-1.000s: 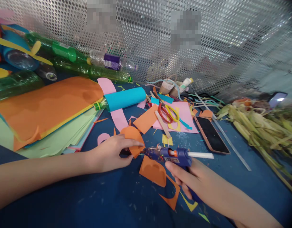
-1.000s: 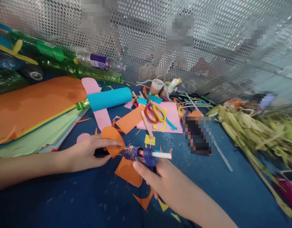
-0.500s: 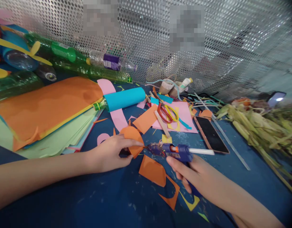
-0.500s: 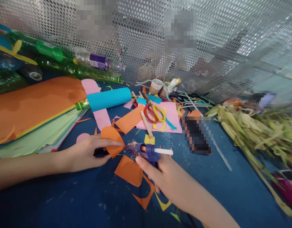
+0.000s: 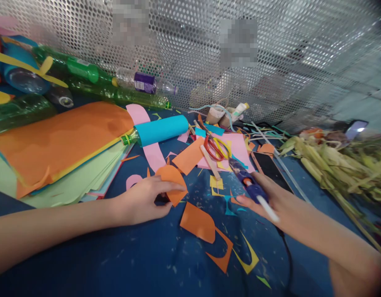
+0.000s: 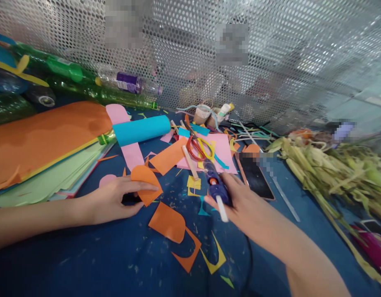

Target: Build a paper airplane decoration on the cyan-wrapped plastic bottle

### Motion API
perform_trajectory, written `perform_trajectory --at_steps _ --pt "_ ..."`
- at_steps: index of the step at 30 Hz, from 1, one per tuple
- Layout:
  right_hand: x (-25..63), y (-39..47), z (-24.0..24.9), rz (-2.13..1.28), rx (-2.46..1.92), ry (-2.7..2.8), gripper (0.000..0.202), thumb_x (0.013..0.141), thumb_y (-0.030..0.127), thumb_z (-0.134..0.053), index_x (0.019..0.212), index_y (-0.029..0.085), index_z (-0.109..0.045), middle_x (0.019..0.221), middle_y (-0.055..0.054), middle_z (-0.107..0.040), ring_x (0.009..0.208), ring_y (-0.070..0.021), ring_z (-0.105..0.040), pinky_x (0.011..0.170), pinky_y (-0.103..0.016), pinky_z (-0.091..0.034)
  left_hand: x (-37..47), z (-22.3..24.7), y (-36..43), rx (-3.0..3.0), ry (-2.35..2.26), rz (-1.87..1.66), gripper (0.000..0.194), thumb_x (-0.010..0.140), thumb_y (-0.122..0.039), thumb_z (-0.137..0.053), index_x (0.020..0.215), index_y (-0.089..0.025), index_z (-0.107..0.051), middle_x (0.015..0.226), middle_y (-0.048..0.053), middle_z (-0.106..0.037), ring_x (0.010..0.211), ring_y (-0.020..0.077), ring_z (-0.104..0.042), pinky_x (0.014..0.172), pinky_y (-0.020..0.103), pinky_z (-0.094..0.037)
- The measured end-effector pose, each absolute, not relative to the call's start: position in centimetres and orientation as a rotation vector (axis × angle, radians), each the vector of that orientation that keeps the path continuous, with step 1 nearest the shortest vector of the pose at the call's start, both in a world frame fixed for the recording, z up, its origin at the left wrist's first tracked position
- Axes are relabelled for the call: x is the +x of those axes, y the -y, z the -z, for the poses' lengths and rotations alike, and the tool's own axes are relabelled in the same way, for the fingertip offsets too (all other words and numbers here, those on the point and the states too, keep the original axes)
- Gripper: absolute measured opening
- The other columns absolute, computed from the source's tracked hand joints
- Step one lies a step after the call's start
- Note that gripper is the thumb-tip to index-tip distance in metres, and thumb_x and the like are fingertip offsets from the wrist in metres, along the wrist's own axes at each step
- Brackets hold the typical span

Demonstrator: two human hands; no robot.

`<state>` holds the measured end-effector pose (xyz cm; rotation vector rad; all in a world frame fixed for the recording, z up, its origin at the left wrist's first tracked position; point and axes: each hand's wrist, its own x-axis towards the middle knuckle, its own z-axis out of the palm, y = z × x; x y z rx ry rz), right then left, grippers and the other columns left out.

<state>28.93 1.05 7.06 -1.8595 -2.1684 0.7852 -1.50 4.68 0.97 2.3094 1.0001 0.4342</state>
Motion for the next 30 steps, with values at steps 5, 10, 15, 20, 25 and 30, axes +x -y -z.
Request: perform_trajectory --at_steps 5,10,15,20,25,30 --pt "31.2 -2.8 -5.0 -0.367 -2.206 2.296 0.046 0.083 0.050 -0.045 0.115 0.017 -0.042 0.112 -0.015 -0.049 0.092 -0.0295 -0.059 0.077 -0.041 -0.047 -1.5 -0.9 -4.7 2.313 -1.011 -0.413 0.044 0.075 -0.018 -0.051 0.117 -0.027 -0.059 0.096 0.003 -0.067 0.077 0.0153 -0.061 0.069 0.023 -0.050" --pt "32.1 -4.0 -3.7 -0.422 -2.060 2.464 0.043 0.078 0.044 -0.055 0.111 0.019 -0.048 0.113 -0.012 -0.049 0.103 -0.0263 -0.055 0.087 -0.037 -0.046 -1.6 -0.8 -4.6 2.312 -1.021 -0.418 0.044 0.075 -0.020 -0.052 0.118 -0.028 -0.058 0.096 0.002 -0.068 0.076 0.0151 -0.061 0.068 0.023 -0.049" --pt "31.5 -3.5 -4.9 -0.189 -2.012 2.459 0.046 0.073 0.047 -0.062 0.109 0.019 -0.055 0.113 -0.012 -0.054 0.102 -0.0292 -0.056 0.087 -0.042 -0.045 -1.4 -1.3 -4.7 2.313 -0.994 -0.437 0.045 0.075 -0.017 -0.050 0.118 -0.026 -0.058 0.094 0.000 -0.069 0.068 0.0131 -0.060 0.063 0.021 -0.048" --pt "25.5 -1.1 -5.7 -0.328 -1.803 2.314 0.013 0.082 0.033 -0.056 0.089 0.023 -0.060 0.084 -0.003 -0.063 0.075 -0.0181 -0.061 0.069 -0.030 -0.049 -1.4 -1.1 -4.7 2.336 -0.993 -0.457 0.044 0.075 -0.016 -0.049 0.117 -0.026 -0.059 0.093 0.000 -0.069 0.071 0.0144 -0.061 0.065 0.023 -0.048" --pt "20.9 0.6 -3.4 -0.440 -1.693 2.427 0.021 0.075 0.027 -0.067 0.093 0.020 -0.060 0.093 -0.005 -0.062 0.088 -0.0226 -0.059 0.075 -0.035 -0.049 -1.4 -0.7 -4.6 2.349 -0.993 -0.485 0.043 0.076 -0.016 -0.049 0.116 -0.026 -0.059 0.095 0.001 -0.069 0.078 0.0160 -0.063 0.070 0.024 -0.049" --pt "20.7 1.0 -2.8 -0.564 -1.645 2.407 0.013 0.077 0.018 -0.064 0.085 0.020 -0.053 0.093 -0.003 -0.056 0.086 -0.0183 -0.057 0.075 -0.033 -0.047 -1.4 -0.6 -4.8 2.345 -1.007 -0.490 0.044 0.075 -0.016 -0.050 0.116 -0.027 -0.059 0.096 0.000 -0.069 0.078 0.0155 -0.063 0.069 0.024 -0.049"
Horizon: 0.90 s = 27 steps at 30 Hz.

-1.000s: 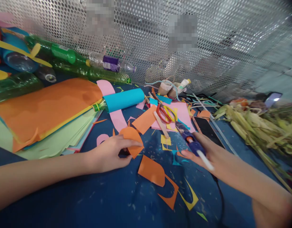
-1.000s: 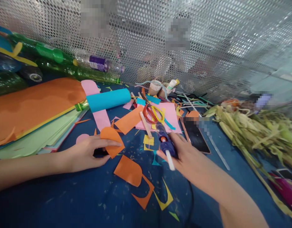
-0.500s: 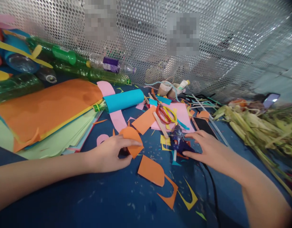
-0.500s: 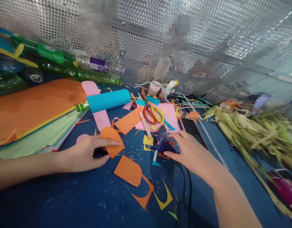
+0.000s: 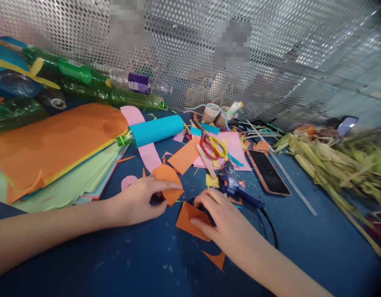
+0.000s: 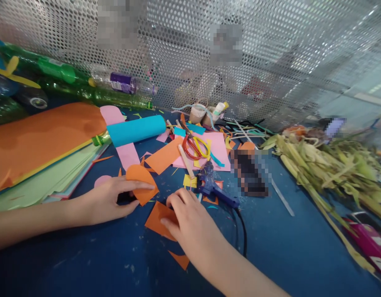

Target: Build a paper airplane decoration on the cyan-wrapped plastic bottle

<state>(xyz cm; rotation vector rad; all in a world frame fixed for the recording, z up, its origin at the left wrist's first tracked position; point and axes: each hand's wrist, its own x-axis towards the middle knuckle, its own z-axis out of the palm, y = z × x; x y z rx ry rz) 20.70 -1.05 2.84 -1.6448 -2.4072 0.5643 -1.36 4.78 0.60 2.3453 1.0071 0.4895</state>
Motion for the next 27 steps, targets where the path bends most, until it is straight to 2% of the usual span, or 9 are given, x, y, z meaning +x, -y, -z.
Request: perform_trajectory --at_steps 4,9,14,21,27 --pt "20.7 0.9 -3.3 -0.778 -1.646 2.284 0.014 0.079 0.011 -0.056 0.076 0.021 -0.047 0.082 0.001 -0.056 0.074 -0.0131 -0.057 0.066 -0.026 -0.045 -1.3 -0.6 -4.8 2.350 -1.008 -0.482 0.044 0.075 -0.016 -0.051 0.116 -0.029 -0.059 0.096 -0.001 -0.069 0.079 0.0153 -0.062 0.071 0.024 -0.049" --pt "20.5 0.4 -2.9 -0.990 -1.586 2.032 0.020 0.082 0.013 -0.052 0.096 0.025 -0.044 0.079 0.003 -0.061 0.074 -0.0129 -0.060 0.066 -0.025 -0.046 -1.4 -0.7 -4.8 2.359 -0.992 -0.479 0.044 0.075 -0.016 -0.050 0.115 -0.029 -0.059 0.090 -0.002 -0.069 0.071 0.0138 -0.061 0.066 0.023 -0.048" --pt "20.5 -0.2 -2.0 -1.069 -1.464 1.946 0.017 0.086 0.012 -0.046 0.095 0.025 -0.053 0.088 0.001 -0.065 0.083 -0.0120 -0.062 0.075 -0.025 -0.048 -1.3 -0.7 -4.9 2.358 -0.975 -0.493 0.042 0.075 -0.016 -0.050 0.115 -0.027 -0.060 0.088 -0.001 -0.069 0.074 0.0143 -0.061 0.067 0.022 -0.047" --pt "20.6 -0.8 -1.2 -1.024 -1.440 1.867 0.015 0.084 0.013 -0.049 0.090 0.022 -0.060 0.089 -0.001 -0.065 0.081 -0.0121 -0.062 0.073 -0.025 -0.051 -1.2 -0.9 -4.8 2.352 -1.013 -0.489 0.047 0.074 -0.016 -0.050 0.120 -0.027 -0.057 0.078 -0.002 -0.067 0.065 0.0127 -0.060 0.063 0.021 -0.047" --pt "20.7 -1.2 -1.8 -1.157 -1.429 1.747 0.015 0.083 0.015 -0.050 0.090 0.020 -0.062 0.090 -0.003 -0.068 0.082 -0.0135 -0.064 0.075 -0.029 -0.053 -1.3 -1.0 -4.7 2.353 -1.027 -0.467 0.049 0.074 -0.016 -0.050 0.121 -0.027 -0.056 0.085 0.000 -0.068 0.066 0.0122 -0.059 0.064 0.021 -0.048"
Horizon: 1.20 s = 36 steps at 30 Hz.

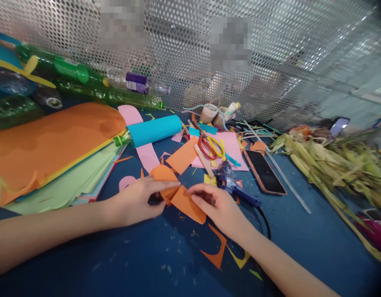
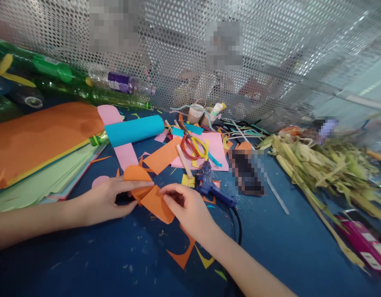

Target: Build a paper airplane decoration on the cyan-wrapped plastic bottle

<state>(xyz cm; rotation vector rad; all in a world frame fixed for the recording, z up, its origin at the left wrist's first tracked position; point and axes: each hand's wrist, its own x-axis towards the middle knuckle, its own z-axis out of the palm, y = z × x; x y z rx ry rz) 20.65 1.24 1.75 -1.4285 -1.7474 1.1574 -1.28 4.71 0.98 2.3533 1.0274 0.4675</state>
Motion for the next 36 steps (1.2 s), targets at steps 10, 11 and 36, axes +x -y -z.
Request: perform_trajectory --at_steps 10,11,36 --pt "20.39 -0.82 -1.76 -1.025 -1.483 1.865 0.017 0.080 0.014 -0.052 0.088 0.020 -0.065 0.087 -0.002 -0.069 0.077 -0.0130 -0.065 0.071 -0.026 -0.053 -1.36 -1.09 -4.70 2.337 -0.999 -0.463 0.049 0.075 -0.018 -0.050 0.123 -0.025 -0.054 0.089 0.003 -0.068 0.071 0.0142 -0.060 0.067 0.024 -0.050" --pt "20.39 -0.75 -1.76 -0.999 -1.486 1.882 0.017 0.080 0.013 -0.052 0.088 0.020 -0.065 0.088 -0.002 -0.069 0.077 -0.0129 -0.065 0.072 -0.026 -0.053 -1.39 -1.12 -4.66 2.336 -0.994 -0.461 0.048 0.076 -0.018 -0.050 0.124 -0.025 -0.054 0.089 0.003 -0.068 0.071 0.0142 -0.061 0.067 0.024 -0.050" --pt "19.93 -0.44 -1.54 -0.837 -1.550 1.957 0.019 0.079 0.012 -0.051 0.088 0.022 -0.066 0.083 -0.001 -0.068 0.069 -0.0128 -0.064 0.066 -0.025 -0.053 -1.39 -1.28 -4.54 2.363 -0.997 -0.481 0.045 0.078 -0.017 -0.047 0.121 -0.025 -0.056 0.091 0.004 -0.069 0.078 0.0172 -0.061 0.069 0.027 -0.049"
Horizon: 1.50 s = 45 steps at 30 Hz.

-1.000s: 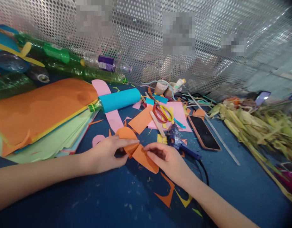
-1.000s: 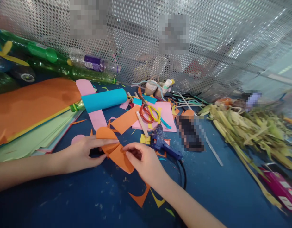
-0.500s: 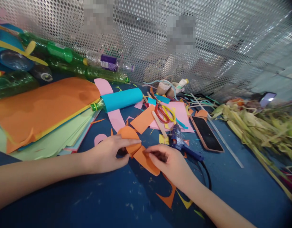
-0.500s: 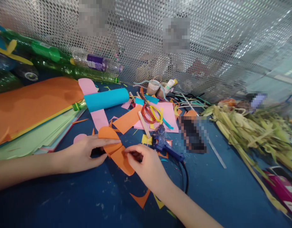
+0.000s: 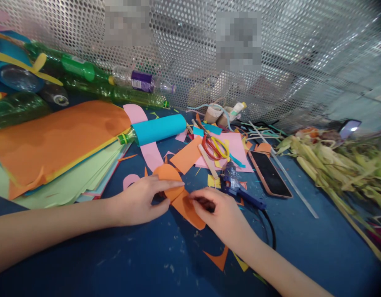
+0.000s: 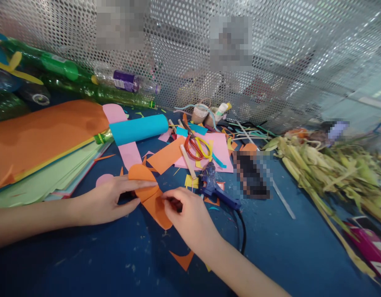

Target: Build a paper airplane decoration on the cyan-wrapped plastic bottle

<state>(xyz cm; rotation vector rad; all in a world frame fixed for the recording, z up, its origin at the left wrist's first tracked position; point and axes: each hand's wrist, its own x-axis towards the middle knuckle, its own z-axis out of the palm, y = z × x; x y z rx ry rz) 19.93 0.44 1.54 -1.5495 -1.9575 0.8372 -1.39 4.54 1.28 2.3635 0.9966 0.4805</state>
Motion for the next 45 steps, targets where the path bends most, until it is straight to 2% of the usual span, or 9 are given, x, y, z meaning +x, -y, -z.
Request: perform_trajectory --at_steps 6,11,16,29,36,40,45 --pt "19.8 -0.3 -1.8 -0.763 -1.565 2.008 0.018 0.079 0.012 -0.052 0.086 0.021 -0.066 0.081 -0.001 -0.067 0.067 -0.0129 -0.063 0.064 -0.026 -0.052 -1.2 -0.8 -4.7 2.386 -0.908 -0.559 0.035 0.082 -0.016 -0.046 0.112 -0.025 -0.062 0.100 0.000 -0.069 0.081 0.0152 -0.062 0.074 0.026 -0.048" --pt "19.7 -0.3 -1.9 -0.729 -1.577 2.038 0.019 0.078 0.012 -0.052 0.085 0.021 -0.066 0.080 -0.001 -0.067 0.066 -0.0129 -0.062 0.063 -0.026 -0.052 -1.3 -0.5 -4.7 2.452 -0.885 -0.569 0.025 0.081 -0.014 -0.047 0.093 -0.023 -0.066 0.081 -0.001 -0.070 0.072 0.0144 -0.061 0.068 0.025 -0.045" --pt "19.7 -0.4 -1.9 -0.730 -1.574 2.045 0.019 0.079 0.011 -0.052 0.086 0.021 -0.066 0.081 -0.001 -0.067 0.067 -0.0131 -0.063 0.064 -0.026 -0.051 -1.2 -0.6 -4.7 2.466 -0.852 -0.574 0.024 0.079 -0.010 -0.046 0.086 -0.022 -0.066 0.075 -0.002 -0.069 0.068 0.0137 -0.060 0.066 0.025 -0.043" --pt "19.6 -0.4 -1.9 -0.711 -1.589 2.060 0.019 0.078 0.010 -0.052 0.086 0.020 -0.066 0.080 -0.001 -0.065 0.069 -0.0128 -0.062 0.065 -0.026 -0.050 -1.3 -0.6 -4.7 2.484 -0.889 -0.520 0.024 0.081 -0.014 -0.046 0.085 -0.023 -0.068 0.071 0.000 -0.068 0.070 0.0156 -0.061 0.066 0.026 -0.044" --pt "19.6 -0.3 -2.0 -0.611 -1.533 2.146 0.017 0.081 0.012 -0.053 0.083 0.021 -0.067 0.079 -0.003 -0.059 0.070 -0.0133 -0.058 0.063 -0.026 -0.049 -1.3 -0.2 -4.6 2.533 -0.801 -0.589 0.027 0.080 -0.010 -0.044 0.087 -0.022 -0.067 0.066 -0.001 -0.067 0.060 0.0137 -0.059 0.064 0.026 -0.042" --pt "19.9 -0.4 -1.9 -0.423 -1.458 2.178 0.019 0.083 0.016 -0.054 0.093 0.021 -0.069 0.088 -0.006 -0.053 0.086 -0.0177 -0.055 0.077 -0.033 -0.048 -1.3 0.0 -4.6 2.530 -0.820 -0.571 0.026 0.081 -0.011 -0.045 0.088 -0.022 -0.067 0.065 0.000 -0.066 0.059 0.0147 -0.058 0.060 0.026 -0.041" --pt "20.0 -0.6 -1.2 -0.380 -1.348 2.299 0.024 0.086 0.014 -0.049 0.097 0.021 -0.069 0.090 -0.007 -0.052 0.082 -0.0173 -0.053 0.072 -0.032 -0.048 -1.3 0.0 -4.7 2.524 -0.823 -0.567 0.026 0.081 -0.011 -0.044 0.088 -0.022 -0.067 0.067 0.001 -0.066 0.062 0.0159 -0.057 0.060 0.027 -0.041"
